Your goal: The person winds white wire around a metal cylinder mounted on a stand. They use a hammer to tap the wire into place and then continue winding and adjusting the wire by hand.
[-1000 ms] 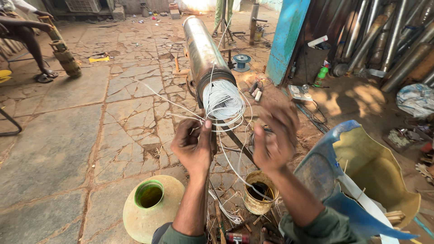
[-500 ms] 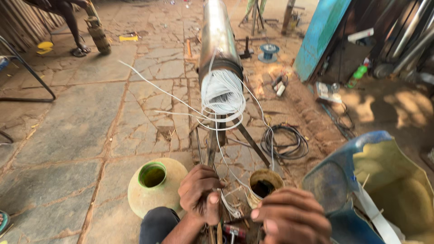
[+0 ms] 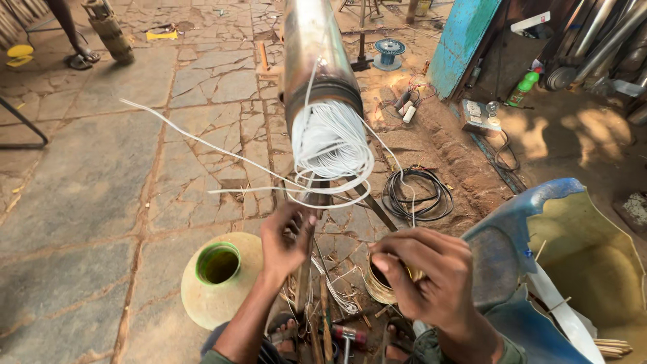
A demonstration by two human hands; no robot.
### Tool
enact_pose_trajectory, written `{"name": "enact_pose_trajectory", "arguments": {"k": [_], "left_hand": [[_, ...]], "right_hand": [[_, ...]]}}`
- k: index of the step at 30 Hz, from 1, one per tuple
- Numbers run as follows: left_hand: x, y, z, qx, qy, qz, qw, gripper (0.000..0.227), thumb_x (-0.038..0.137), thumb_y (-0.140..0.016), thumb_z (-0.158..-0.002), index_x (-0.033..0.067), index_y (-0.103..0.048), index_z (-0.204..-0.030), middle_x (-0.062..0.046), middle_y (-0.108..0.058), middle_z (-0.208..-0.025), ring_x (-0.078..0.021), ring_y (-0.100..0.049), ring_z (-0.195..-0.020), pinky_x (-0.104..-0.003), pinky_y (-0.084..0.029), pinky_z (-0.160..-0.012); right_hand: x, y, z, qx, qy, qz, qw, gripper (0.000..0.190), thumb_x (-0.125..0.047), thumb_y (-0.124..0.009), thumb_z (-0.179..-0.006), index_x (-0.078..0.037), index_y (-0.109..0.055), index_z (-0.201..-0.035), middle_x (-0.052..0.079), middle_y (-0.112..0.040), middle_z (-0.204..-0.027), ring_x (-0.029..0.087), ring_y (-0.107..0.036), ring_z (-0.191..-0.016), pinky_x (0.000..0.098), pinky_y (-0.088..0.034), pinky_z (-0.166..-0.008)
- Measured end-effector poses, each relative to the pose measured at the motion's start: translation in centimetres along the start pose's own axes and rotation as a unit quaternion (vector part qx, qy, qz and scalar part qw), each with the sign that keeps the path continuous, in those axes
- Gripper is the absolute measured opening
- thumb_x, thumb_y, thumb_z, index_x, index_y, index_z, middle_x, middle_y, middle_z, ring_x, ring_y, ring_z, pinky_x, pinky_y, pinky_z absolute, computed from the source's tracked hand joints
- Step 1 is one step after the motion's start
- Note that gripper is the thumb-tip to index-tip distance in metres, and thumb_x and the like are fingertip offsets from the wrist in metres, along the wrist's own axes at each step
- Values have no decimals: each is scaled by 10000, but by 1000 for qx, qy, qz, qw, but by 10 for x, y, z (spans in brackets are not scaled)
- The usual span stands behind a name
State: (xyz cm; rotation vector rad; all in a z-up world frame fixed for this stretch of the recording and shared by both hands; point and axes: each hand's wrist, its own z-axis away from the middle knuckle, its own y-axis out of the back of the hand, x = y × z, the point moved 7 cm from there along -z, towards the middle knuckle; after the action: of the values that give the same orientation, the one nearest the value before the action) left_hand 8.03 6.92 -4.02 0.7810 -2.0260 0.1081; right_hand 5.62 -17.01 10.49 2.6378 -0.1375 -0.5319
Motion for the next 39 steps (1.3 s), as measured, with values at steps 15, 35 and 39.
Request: {"name": "enact_pose_trajectory", "arguments": {"k": [15,35,39], "left_hand": [[141,51,-155,-126,-209,109,964,228,156,-760,-976,33,-768,-1168,-40,-704,-1041,-132,-645,-895,-280,-520,-720],[57,40,-129,55,44,519,852,204,135,-692,-968,-21,-678,-1100,-60,-656,-882,-128,-599,-747,-265,-494,-678],[50,51,-82,117,25,446,887,244,156,-660,-1024,-71,-659,-1114,-91,-655,-862,-153,-585,-732,-285,-478,-650]], "right_hand": [[6,4,24,123,-24,-29,992,224,-156,-663,-998,-5,-742,-852,109,-765,-793,93,-625,-526,227,-481,-496],[14,37,31,158,-79,-47,983,239,-114,-642,-1019,53,-728,-871,137,-750,-821,129,-690,-589,213,-497,-523],[23,23,25,158,-32,-86,983,262,-167,-621,-1062,-1,-733,-893,100,-759,-837,104,-731,-639,218,-577,-556]]}}
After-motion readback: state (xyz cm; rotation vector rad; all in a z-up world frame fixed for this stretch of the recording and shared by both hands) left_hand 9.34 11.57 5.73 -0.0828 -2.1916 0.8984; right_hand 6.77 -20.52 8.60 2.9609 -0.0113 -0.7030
